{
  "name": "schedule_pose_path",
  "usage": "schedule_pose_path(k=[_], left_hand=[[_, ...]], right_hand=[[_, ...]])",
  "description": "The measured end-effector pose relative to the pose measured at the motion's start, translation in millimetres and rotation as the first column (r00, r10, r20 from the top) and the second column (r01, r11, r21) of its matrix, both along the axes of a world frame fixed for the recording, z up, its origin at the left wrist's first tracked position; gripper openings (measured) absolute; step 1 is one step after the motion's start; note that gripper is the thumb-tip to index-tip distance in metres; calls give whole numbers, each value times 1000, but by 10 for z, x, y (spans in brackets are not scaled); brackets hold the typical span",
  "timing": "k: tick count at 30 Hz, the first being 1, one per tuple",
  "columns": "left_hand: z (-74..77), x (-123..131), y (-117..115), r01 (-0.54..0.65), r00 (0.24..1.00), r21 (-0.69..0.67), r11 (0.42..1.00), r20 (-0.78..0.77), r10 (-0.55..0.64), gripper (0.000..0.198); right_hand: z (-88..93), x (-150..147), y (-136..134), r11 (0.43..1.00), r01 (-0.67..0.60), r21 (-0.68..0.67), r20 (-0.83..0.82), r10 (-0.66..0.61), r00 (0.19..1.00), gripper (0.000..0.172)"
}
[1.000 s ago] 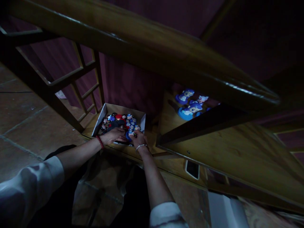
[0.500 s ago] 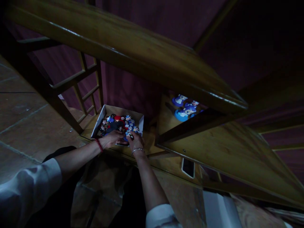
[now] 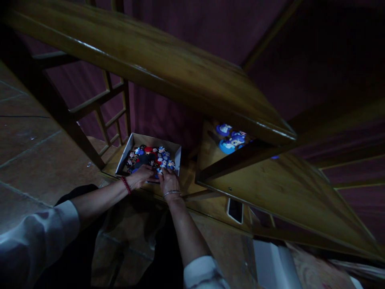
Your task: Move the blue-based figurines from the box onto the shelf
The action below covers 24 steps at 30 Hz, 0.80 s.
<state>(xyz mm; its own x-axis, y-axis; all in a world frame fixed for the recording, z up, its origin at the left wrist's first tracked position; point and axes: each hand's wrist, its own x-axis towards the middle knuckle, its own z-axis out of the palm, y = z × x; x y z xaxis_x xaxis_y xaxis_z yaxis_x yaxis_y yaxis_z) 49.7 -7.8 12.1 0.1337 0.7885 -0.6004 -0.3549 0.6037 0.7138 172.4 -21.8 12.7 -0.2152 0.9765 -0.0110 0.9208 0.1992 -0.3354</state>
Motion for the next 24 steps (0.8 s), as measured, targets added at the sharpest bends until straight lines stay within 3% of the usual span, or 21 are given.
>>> schedule_pose_path(k=[3,5,11,17,24], left_hand=[[66,-16,-21,89,996,20,996,5,-89,25],[123,-25,-45,79,997,33,996,13,-79,24],[281,-106,-182,63,980,78,995,184,-77,6],[441,-205,-393,-42,972,23,999,231,36,4],[679,-250,-584,-140,964,60,988,237,123,9]], right_hand=[[99,-9,-34,999,26,25,-2,-26,1000,28],[178,-10,-65,998,37,58,-27,-36,999,27],[262,11,-193,979,204,24,-300,-188,935,33],[346,-75,-354,979,203,-33,-501,-192,844,33],[492,-182,-479,982,145,-123,-683,-190,705,26]])
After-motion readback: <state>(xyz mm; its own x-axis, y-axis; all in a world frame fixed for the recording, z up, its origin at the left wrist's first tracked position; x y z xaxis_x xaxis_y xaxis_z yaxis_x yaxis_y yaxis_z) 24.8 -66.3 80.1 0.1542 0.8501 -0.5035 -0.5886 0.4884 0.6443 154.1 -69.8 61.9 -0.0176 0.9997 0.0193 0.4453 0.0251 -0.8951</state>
